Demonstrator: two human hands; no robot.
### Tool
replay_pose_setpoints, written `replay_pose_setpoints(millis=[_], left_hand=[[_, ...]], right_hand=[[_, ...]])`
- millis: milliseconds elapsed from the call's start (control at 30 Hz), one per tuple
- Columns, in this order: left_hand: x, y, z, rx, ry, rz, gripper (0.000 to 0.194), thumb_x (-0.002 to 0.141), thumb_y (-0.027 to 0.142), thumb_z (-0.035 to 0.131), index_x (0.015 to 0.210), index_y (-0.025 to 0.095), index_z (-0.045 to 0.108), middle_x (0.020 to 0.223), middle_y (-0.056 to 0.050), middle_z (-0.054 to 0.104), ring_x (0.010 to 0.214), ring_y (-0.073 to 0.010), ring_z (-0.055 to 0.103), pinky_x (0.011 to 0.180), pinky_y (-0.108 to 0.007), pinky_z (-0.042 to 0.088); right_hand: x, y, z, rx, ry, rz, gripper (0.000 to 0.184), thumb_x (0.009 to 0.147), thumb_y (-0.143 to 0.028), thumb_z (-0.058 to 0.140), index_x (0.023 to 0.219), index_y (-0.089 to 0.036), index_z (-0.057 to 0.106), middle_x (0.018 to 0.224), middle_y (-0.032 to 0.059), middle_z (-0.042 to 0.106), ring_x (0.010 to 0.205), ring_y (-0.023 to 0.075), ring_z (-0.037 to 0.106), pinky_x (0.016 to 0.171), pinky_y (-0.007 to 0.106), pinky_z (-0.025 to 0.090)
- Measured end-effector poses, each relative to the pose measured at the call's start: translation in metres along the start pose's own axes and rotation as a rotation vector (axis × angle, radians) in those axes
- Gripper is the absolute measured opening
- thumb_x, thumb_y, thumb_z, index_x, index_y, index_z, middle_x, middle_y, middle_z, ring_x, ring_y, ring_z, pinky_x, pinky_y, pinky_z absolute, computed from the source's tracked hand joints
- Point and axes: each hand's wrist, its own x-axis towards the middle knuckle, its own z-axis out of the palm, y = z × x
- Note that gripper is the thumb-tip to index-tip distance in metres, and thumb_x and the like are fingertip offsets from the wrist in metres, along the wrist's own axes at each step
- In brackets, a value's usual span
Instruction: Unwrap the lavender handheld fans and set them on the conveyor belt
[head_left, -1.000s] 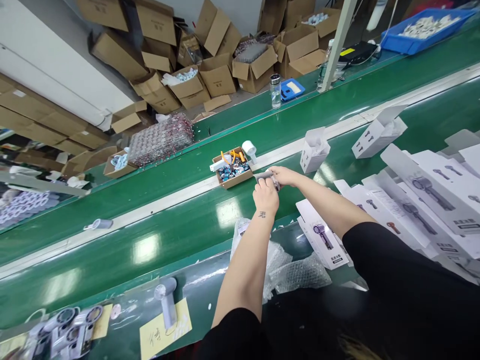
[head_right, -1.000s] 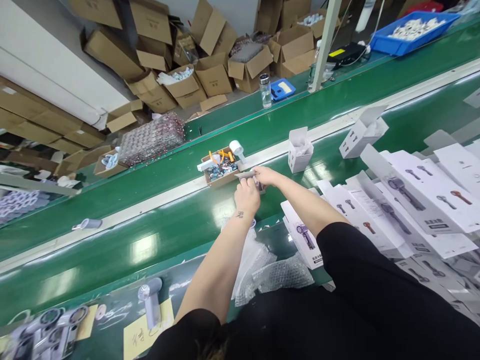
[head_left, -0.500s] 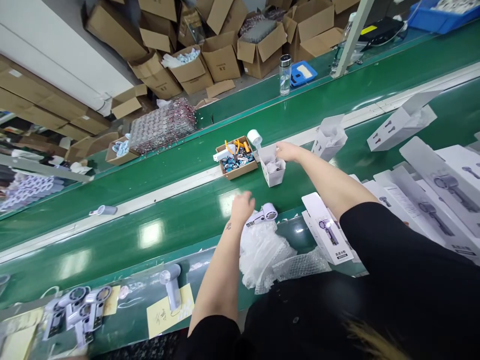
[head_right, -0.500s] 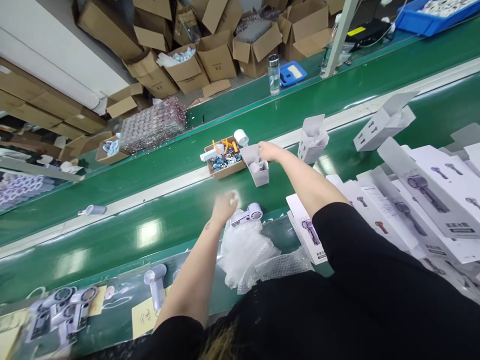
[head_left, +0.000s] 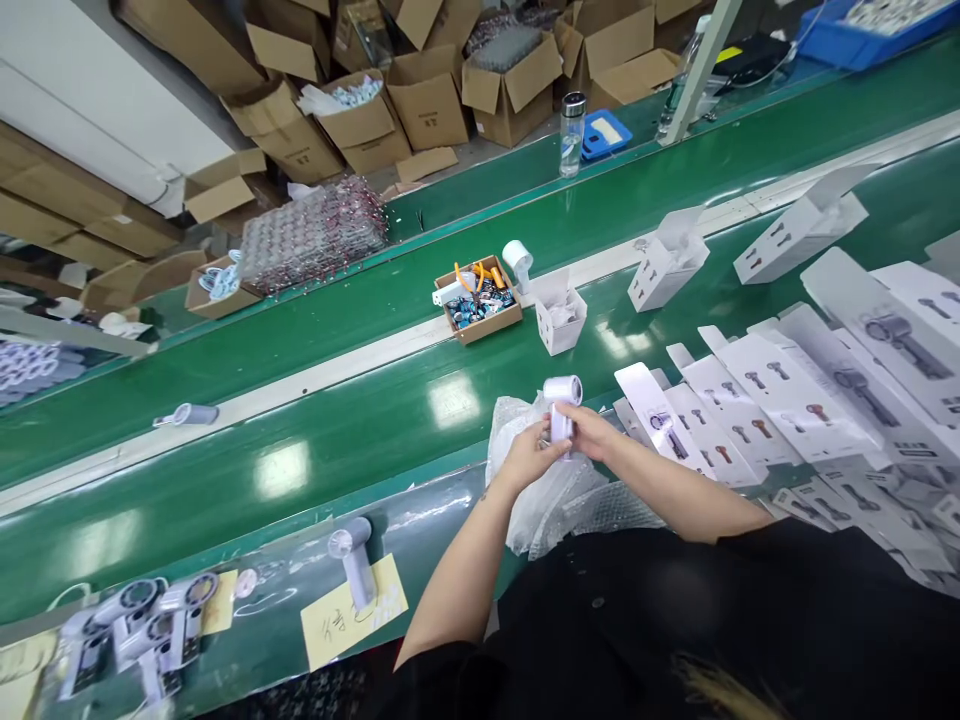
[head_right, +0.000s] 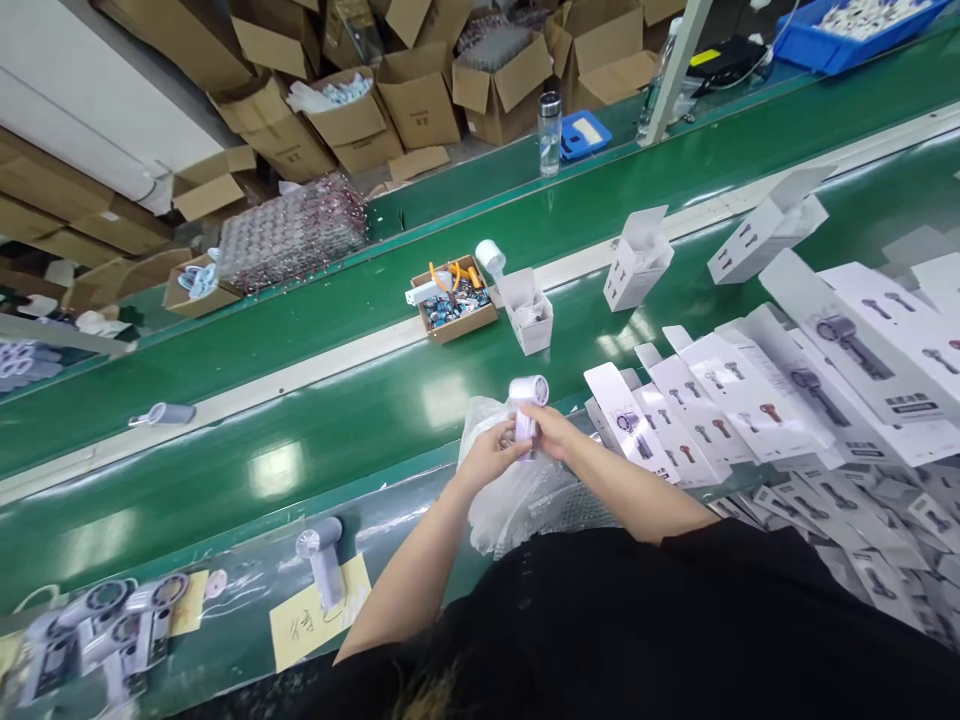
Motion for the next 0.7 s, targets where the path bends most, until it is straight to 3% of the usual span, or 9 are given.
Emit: replay_pose_setpoints(millis=[67, 133, 167, 200, 300, 400, 533, 633, 700], left_hand=[[-0.014, -0.015, -0.010, -0.093, 0.167, -0.013, 0.030, 0.079, 0.043, 0.057, 0.089, 0.016, 0.067, 0.080, -0.005, 0.067, 0.075, -0.0167, 0.060, 0.073, -0.029, 0.047], [-0.022, -0.030, -0.020, -0.067, 0.412, -0.094, 0.030, 0.081, 0.042, 0.052, 0.084, 0.015, 0.066, 0.080, -0.007, 0.067, 0.076, -0.0175, 0.061, 0.074, -0.030, 0.047], [-0.024, -0.036, -0.022, -0.030, 0.457, -0.109, 0.030, 0.080, 0.042, 0.054, 0.088, 0.015, 0.065, 0.085, -0.008, 0.067, 0.079, -0.0180, 0.061, 0.076, -0.030, 0.047], [-0.024, -0.041, -0.021, 0.018, 0.426, -0.107, 0.032, 0.077, 0.041, 0.059, 0.093, 0.015, 0.065, 0.092, -0.009, 0.066, 0.083, -0.0187, 0.061, 0.077, -0.030, 0.047], [-0.018, -0.045, -0.007, 0.239, 0.177, -0.137, 0.039, 0.069, 0.031, 0.068, 0.105, 0.014, 0.063, 0.104, -0.012, 0.065, 0.088, -0.0209, 0.061, 0.080, -0.031, 0.046], [-0.014, -0.042, 0.001, 0.388, 0.125, -0.199, 0.017, 0.073, 0.019, 0.060, 0.089, 0.017, 0.067, 0.096, -0.012, 0.066, 0.093, -0.0236, 0.059, 0.084, -0.035, 0.043], [-0.022, -0.038, -0.021, 0.299, 0.196, -0.101, 0.011, 0.080, 0.023, 0.053, 0.080, 0.020, 0.063, 0.092, -0.008, 0.065, 0.097, -0.0235, 0.057, 0.084, -0.035, 0.042], [-0.031, -0.036, -0.044, 0.047, 0.334, -0.055, 0.009, 0.081, 0.027, 0.052, 0.082, 0.020, 0.057, 0.078, -0.003, 0.062, 0.075, -0.0170, 0.058, 0.071, -0.029, 0.043], [-0.035, -0.033, -0.049, -0.161, 0.502, -0.138, 0.009, 0.081, 0.028, 0.052, 0.083, 0.020, 0.053, 0.066, 0.001, 0.056, 0.058, -0.0128, 0.052, 0.061, -0.025, 0.041]], right_hand=[[0.000, -0.003, 0.002, 0.086, 0.082, -0.058, 0.014, 0.083, -0.028, 0.061, 0.082, -0.015, 0.057, 0.070, 0.0023, 0.065, 0.059, 0.0108, 0.061, 0.059, 0.025, 0.055], [-0.008, -0.015, 0.001, 0.085, 0.083, -0.079, 0.013, 0.086, -0.029, 0.057, 0.086, -0.016, 0.056, 0.069, 0.0023, 0.064, 0.056, 0.0118, 0.060, 0.055, 0.026, 0.054], [-0.014, -0.022, -0.001, 0.077, 0.072, -0.078, 0.015, 0.087, -0.031, 0.055, 0.089, -0.016, 0.056, 0.070, 0.0032, 0.064, 0.056, 0.0129, 0.060, 0.052, 0.027, 0.054], [-0.021, -0.029, -0.002, 0.060, 0.062, -0.076, 0.018, 0.088, -0.033, 0.053, 0.091, -0.015, 0.055, 0.070, 0.0041, 0.064, 0.056, 0.0140, 0.061, 0.049, 0.027, 0.053], [-0.041, -0.043, -0.004, -0.018, 0.046, -0.089, 0.018, 0.087, -0.031, 0.054, 0.097, -0.017, 0.053, 0.071, 0.0043, 0.065, 0.053, 0.0154, 0.061, 0.044, 0.026, 0.051], [-0.059, -0.047, -0.005, -0.064, 0.004, -0.109, 0.021, 0.082, -0.024, 0.059, 0.100, -0.017, 0.051, 0.074, 0.0047, 0.066, 0.054, 0.0159, 0.062, 0.045, 0.027, 0.052], [-0.083, -0.045, -0.014, 0.004, -0.113, -0.078, 0.027, 0.080, -0.020, 0.060, 0.105, -0.015, 0.052, 0.087, 0.0081, 0.066, 0.073, 0.0198, 0.066, 0.053, 0.029, 0.056], [-0.097, -0.036, -0.025, 0.048, -0.149, 0.024, 0.027, 0.082, -0.020, 0.058, 0.108, -0.014, 0.052, 0.089, 0.0091, 0.066, 0.074, 0.0187, 0.067, 0.054, 0.028, 0.057], [-0.103, -0.024, -0.031, 0.094, -0.177, 0.091, 0.026, 0.082, -0.021, 0.058, 0.106, -0.014, 0.051, 0.090, 0.0094, 0.066, 0.074, 0.0181, 0.067, 0.056, 0.028, 0.058]])
